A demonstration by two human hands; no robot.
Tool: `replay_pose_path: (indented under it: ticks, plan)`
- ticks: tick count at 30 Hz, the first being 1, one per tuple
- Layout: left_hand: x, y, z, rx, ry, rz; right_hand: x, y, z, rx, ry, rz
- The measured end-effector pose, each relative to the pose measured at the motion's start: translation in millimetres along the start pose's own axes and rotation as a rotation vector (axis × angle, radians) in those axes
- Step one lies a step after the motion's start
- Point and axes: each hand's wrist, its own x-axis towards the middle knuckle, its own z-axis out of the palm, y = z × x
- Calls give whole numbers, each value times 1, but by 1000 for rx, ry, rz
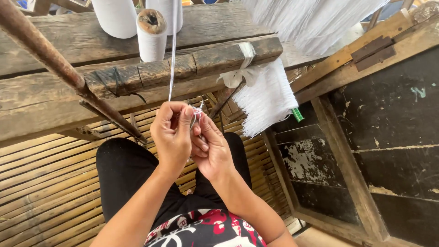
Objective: Winding white thread from multiple spools onto a wooden frame in a workshop.
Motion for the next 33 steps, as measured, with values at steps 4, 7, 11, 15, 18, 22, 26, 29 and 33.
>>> replay_pose_path:
  ticks: [4, 7, 11, 15, 18, 22, 26, 29, 33]
  plan:
    - [-6, -24, -17, 101, -22, 38, -3, -4, 7, -14, -12, -13]
    - [-9, -27, -24, 123, -42, 70, -2, 1, 1, -5, -25, -22]
    - [-12, -26, -30, 196, -75, 147, -3, 6, -1, -49, -17, -41]
    - [-15, -30, -32, 228, -94, 226, -2, 9, -7, -63, 4, -62]
    - [-16, -35, -34, 249, -120, 292, -1, 11, -11, -67, 31, -62]
    - [-17, -42, -37, 292, -122, 349, -3, 11, -13, -78, 33, -56]
    - [-18, -46, -40, 324, -116, 376, -5, 13, -15, -107, 20, -68]
    - [-18, -46, -40, 343, -121, 408, -4, 13, -17, -123, 47, -66]
    - [-19, -52, -40, 380, -135, 453, -1, 12, -20, -129, 67, -55]
